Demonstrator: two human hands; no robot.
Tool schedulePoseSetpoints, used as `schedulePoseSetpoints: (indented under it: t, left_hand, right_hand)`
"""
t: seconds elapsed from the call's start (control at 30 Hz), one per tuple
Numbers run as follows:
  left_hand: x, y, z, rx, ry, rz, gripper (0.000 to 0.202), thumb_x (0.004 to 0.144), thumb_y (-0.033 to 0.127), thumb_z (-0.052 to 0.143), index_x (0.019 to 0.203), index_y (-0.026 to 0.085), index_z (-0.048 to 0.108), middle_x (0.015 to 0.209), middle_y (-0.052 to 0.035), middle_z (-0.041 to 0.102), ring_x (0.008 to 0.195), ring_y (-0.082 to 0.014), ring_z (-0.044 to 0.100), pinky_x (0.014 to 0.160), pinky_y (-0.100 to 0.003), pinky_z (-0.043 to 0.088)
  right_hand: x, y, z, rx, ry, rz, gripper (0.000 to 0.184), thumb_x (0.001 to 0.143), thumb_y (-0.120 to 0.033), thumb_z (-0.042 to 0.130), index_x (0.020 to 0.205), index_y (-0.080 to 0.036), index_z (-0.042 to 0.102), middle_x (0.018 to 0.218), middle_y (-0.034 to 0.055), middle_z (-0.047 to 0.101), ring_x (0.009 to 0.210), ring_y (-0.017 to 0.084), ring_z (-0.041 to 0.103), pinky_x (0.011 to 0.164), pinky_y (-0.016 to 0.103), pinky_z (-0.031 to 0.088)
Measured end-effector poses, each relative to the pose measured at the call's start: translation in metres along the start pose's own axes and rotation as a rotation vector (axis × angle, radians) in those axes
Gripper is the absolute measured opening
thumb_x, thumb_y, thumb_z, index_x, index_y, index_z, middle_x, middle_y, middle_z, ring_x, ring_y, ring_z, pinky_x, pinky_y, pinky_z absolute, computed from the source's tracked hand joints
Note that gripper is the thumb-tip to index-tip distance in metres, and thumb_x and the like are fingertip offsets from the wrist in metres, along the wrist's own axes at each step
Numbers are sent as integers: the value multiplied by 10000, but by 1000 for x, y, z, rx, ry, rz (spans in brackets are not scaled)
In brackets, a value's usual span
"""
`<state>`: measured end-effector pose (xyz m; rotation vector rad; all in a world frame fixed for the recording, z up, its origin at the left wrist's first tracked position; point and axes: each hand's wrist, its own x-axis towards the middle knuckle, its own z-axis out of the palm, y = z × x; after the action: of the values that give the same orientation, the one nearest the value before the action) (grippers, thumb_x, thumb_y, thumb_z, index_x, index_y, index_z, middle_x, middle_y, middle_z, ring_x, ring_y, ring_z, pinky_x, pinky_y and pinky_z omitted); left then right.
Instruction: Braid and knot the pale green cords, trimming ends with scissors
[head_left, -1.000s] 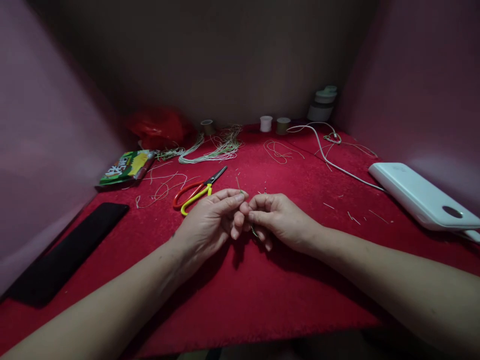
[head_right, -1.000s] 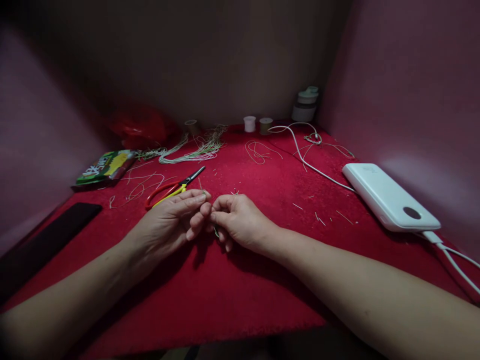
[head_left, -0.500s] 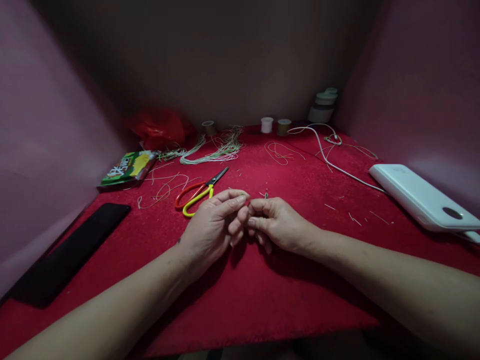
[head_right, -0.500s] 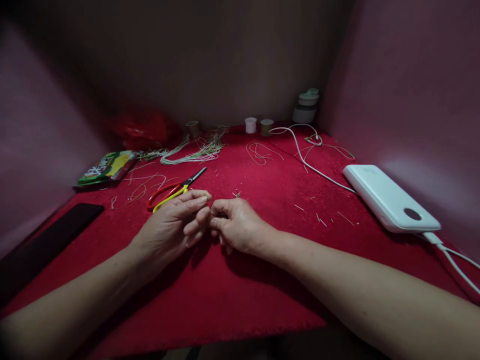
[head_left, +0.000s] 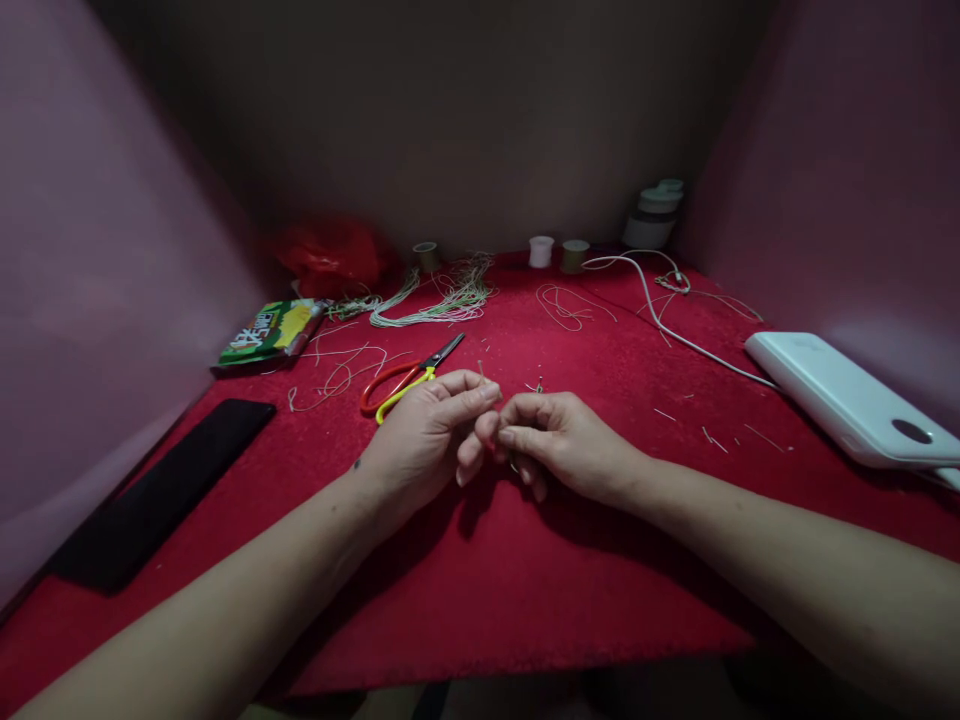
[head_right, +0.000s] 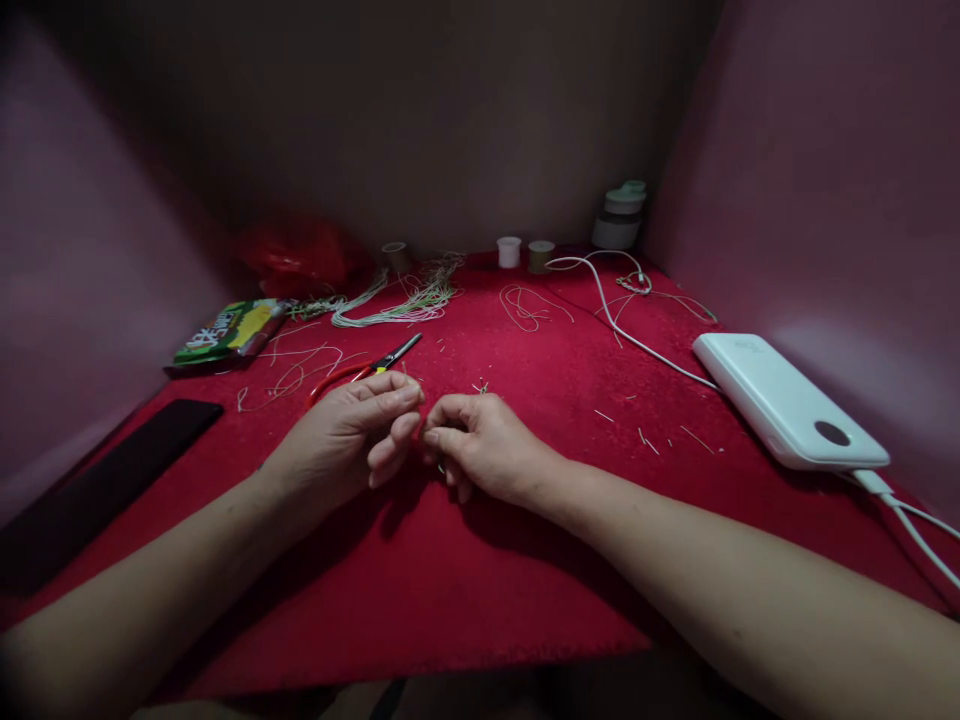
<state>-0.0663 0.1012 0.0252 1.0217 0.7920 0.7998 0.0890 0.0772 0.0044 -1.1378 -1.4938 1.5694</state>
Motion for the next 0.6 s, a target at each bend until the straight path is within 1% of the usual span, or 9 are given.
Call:
schedulePoseSetpoints:
  t: [0.1,0.17,0.23,0.3,0.37,0.43,0.5,0.53,0.6]
  left_hand:
    - [5,4,-8,40,24,-9,115,777,203,639,721,132,568,608,7,623,330,-35,427,290,-144,374]
    - [7,7,-13,93,57,-56,94,763,170,631,713,121,568,649,-19,642,327,-37,437,283,-154,373]
    - [9,9,-18,149,89,-102,65,736,137,631,729,120,568,663,-39,654,332,-53,466,275,-160,365]
    - [9,11,-21,223,130,-119,105,710,123,644,775,135,563,598,-29,639,335,-80,486,268,-161,337]
    - [8,12,-22,344,199,-88,166,712,147,662,835,159,551,487,16,584,303,-87,451,267,-157,294]
    - [8,14,-23,489,293,13,192,716,166,673,854,176,541,450,53,545,283,-76,425,283,-152,281]
    - [7,16,-23,624,342,114,141,720,168,662,794,177,542,464,65,535,298,-67,447,312,-149,307]
    - [6,17,-23,678,317,123,114,722,168,653,770,174,550,466,65,533,313,-67,463,325,-147,317]
    - [4,19,-23,746,164,48,88,733,182,633,808,171,587,465,63,541,318,-70,461,331,-150,311]
  right_hand:
    - [0,-3,-8,47,144,-56,107,864,-179,484,937,-149,556,629,-35,589,330,43,443,316,167,364]
    - [1,-4,-13,57,257,-87,112,839,-156,496,936,-149,551,698,-25,608,317,22,399,299,164,326]
    - [2,-3,-16,16,318,-103,76,804,-135,523,869,-148,558,644,-37,577,320,19,369,302,163,297]
    - [3,-1,-17,-47,326,-102,63,767,-107,541,808,-148,566,606,-34,567,359,32,401,342,166,324]
    - [2,2,-16,-120,296,-85,83,743,-82,528,761,-144,580,626,-2,604,434,58,481,416,182,386]
    - [-2,2,-15,-236,263,-67,110,725,-77,510,717,-139,601,622,22,619,490,87,521,464,204,402]
    - [-7,2,-12,-381,247,-64,135,718,-93,502,681,-136,624,575,23,594,492,98,497,462,216,373]
    - [-10,1,-11,-439,242,-69,151,721,-101,496,671,-135,634,566,25,589,492,100,483,464,221,362]
    - [-13,-1,-8,-527,226,-67,169,726,-108,491,670,-133,649,576,34,598,504,107,483,477,230,357]
